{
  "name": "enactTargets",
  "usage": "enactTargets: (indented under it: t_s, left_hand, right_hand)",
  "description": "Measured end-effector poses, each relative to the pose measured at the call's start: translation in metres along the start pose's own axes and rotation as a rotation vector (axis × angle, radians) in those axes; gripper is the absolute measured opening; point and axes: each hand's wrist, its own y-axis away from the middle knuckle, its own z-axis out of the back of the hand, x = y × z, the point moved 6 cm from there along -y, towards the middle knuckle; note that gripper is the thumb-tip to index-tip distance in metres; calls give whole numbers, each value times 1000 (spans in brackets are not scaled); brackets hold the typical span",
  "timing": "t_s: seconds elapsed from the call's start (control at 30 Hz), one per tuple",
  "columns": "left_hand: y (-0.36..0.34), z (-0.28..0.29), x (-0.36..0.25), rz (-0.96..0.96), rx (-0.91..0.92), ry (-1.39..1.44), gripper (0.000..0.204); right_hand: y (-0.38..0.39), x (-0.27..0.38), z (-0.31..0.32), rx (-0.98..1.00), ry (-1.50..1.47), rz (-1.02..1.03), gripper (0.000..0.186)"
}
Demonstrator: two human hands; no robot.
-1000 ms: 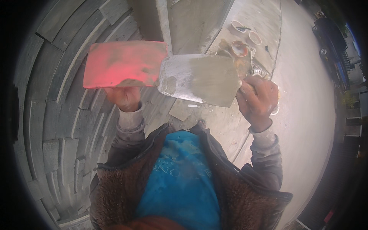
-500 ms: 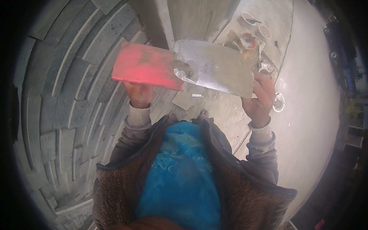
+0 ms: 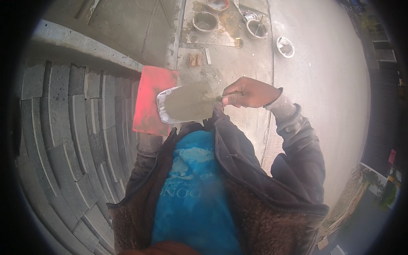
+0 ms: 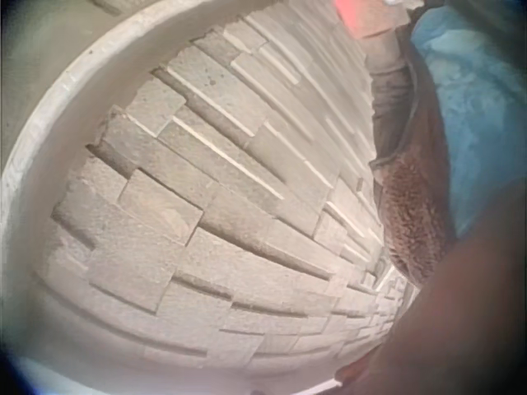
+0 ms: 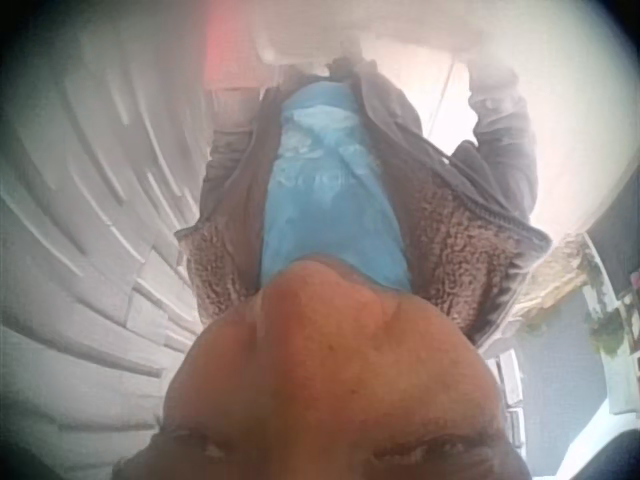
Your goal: The person scoops mortar from a bucket and applies it to the gaps between stone tiles on a curved wall using a trowel and a float. They repeatedly smooth the mortar into the joints and scrape excess material back onto the float.
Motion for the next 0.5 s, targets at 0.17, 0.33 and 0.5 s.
enactTargets:
  t_s: [0.17, 0.33, 0.5]
  left_hand:
    - [-39, 3, 19, -48, -13, 42, 57]
    - [-94, 1, 26, -170, -51, 140, 57]
    - [-152, -1, 50, -247, -52, 264, 58]
  right_hand:
    - [63, -61, -5, -234, -43, -257, 35]
    - [112, -99, -6, -757, 284, -83, 29]
    - [125, -74, 23, -1222, 732, 54, 30]
